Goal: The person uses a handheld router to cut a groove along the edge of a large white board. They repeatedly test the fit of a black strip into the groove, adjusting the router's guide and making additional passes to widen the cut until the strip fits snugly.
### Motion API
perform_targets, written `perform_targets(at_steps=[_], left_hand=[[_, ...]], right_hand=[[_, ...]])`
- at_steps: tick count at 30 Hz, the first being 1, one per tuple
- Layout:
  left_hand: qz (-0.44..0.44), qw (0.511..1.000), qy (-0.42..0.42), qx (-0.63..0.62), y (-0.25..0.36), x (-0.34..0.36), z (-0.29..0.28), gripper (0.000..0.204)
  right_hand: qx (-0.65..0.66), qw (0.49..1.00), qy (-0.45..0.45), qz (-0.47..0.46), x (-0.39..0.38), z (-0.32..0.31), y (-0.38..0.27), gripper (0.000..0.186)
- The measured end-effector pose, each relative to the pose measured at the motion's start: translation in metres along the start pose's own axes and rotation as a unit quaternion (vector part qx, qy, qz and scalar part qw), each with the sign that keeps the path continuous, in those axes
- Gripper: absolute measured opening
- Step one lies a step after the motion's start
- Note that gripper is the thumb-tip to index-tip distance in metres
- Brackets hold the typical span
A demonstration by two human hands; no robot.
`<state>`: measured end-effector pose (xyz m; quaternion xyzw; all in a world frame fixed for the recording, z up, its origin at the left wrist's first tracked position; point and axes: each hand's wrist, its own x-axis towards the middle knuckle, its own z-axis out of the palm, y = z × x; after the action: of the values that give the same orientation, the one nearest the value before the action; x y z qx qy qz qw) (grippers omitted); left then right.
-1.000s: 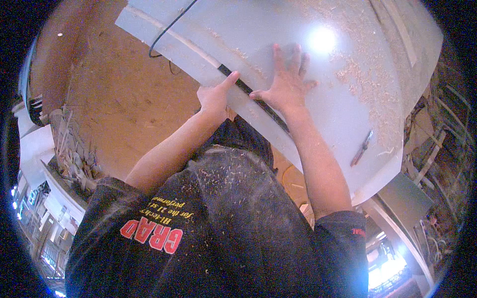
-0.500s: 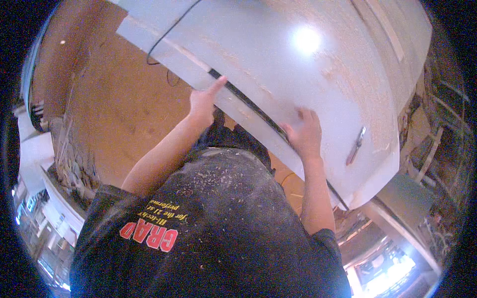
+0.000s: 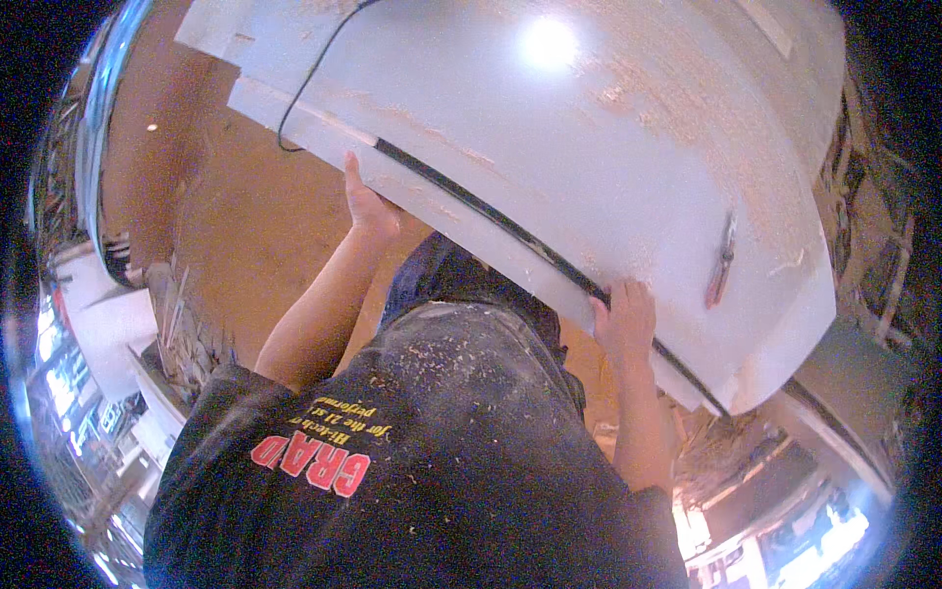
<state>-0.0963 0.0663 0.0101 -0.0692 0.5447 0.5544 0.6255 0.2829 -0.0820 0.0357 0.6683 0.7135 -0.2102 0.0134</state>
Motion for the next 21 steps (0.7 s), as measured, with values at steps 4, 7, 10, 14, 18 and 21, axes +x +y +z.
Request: perform_targets(at_steps=[4, 7, 10, 14, 18, 21], left_hand=[[0.010, 1.000, 0.003, -0.018, -0.004, -0.003, 0.000, 0.086], [0.027, 0.999, -0.018, -0.009, -0.008, -0.003, -0.002, 0.093], [0.024, 1.000, 0.012, 0.002, -0.008, -0.012, 0.005, 0.095], [0.055, 0.998, 0.037, -0.023, -0.012, -0.007, 0.000, 0.078], [0.181, 0.965, 0.126, 0.141, -0.026, 0.005, -0.004, 0.075], [0.270, 0.908, 0.181, 0.266, -0.041, 0.021, -0.012, 0.078]], right_hand=[[0.042, 0.999, -0.013, 0.017, -0.010, 0.006, 0.005, 0.026], [0.025, 0.999, -0.019, -0.007, -0.014, 0.005, 0.010, 0.030], [0.008, 1.000, -0.005, -0.028, -0.024, 0.005, 0.021, 0.033], [0.030, 0.998, 0.057, -0.017, -0.067, -0.001, 0.058, 0.028], [-0.018, 0.995, 0.087, 0.043, -0.064, -0.021, 0.095, 0.033], [-0.047, 0.982, 0.185, 0.007, -0.031, -0.025, 0.116, 0.032]])
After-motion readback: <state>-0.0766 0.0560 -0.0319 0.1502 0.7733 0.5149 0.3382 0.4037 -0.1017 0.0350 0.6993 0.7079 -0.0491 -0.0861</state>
